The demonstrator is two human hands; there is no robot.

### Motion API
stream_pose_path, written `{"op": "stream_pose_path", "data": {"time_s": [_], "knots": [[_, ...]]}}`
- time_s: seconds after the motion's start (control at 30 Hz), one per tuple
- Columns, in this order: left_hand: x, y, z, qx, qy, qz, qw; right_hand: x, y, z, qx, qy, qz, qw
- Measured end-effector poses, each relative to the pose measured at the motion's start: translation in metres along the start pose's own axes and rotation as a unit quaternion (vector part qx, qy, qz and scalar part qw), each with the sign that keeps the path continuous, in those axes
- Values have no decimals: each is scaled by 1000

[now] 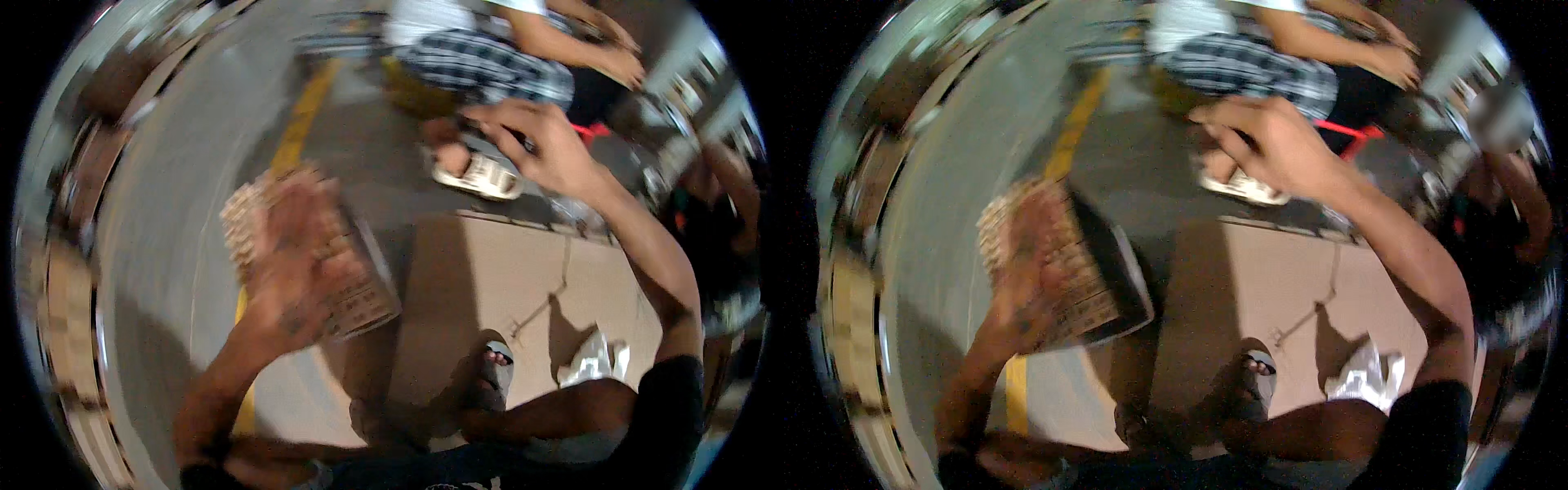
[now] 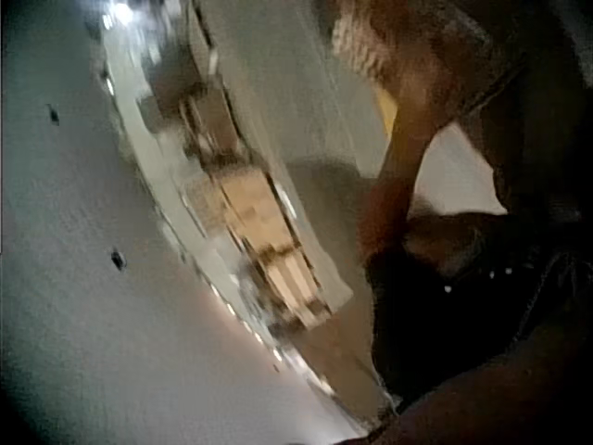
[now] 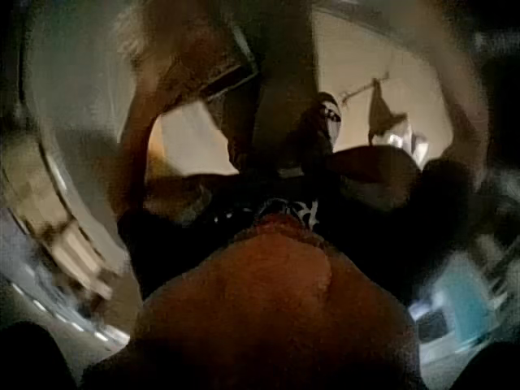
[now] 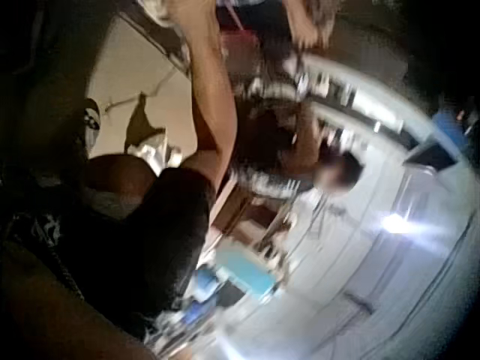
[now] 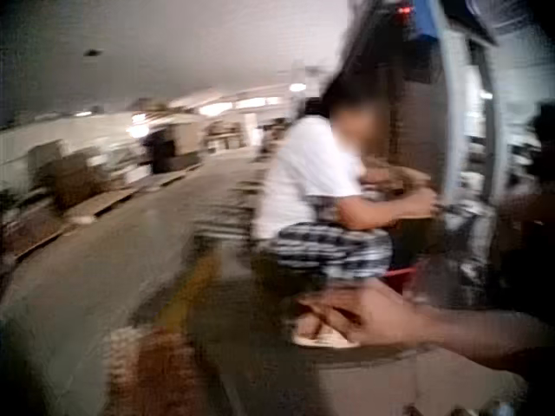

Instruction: The person inserts wooden pegs into pre-drilled holes in wooden blocks by hand and collects more pegs from a plastic bag.

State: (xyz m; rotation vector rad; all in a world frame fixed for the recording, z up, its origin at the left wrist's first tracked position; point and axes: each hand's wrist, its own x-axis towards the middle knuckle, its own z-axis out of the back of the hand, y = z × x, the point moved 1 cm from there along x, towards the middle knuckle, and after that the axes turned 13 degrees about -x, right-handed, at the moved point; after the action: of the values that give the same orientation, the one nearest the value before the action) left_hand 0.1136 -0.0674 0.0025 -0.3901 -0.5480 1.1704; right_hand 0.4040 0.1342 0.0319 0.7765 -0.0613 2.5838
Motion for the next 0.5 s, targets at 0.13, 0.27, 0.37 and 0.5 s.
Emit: {"op": "stream_pose_path", "data": {"time_s": [0.13, 0.27, 0.37, 0.5], "knots": [[-9, 3, 24, -288, -198, 84, 933, -73, -104, -33, 25, 100, -261, 960], [-5, 66, 26, 42, -116, 258, 958, -252, -253, -91, -232, 339, -237, 880], [0, 63, 30, -27, -105, 205, 973, -372, -313, -134, -417, 384, -339, 751], [-4, 55, 31, -2, -129, 280, 951, -422, -319, -180, -237, 149, -687, 671]]}}
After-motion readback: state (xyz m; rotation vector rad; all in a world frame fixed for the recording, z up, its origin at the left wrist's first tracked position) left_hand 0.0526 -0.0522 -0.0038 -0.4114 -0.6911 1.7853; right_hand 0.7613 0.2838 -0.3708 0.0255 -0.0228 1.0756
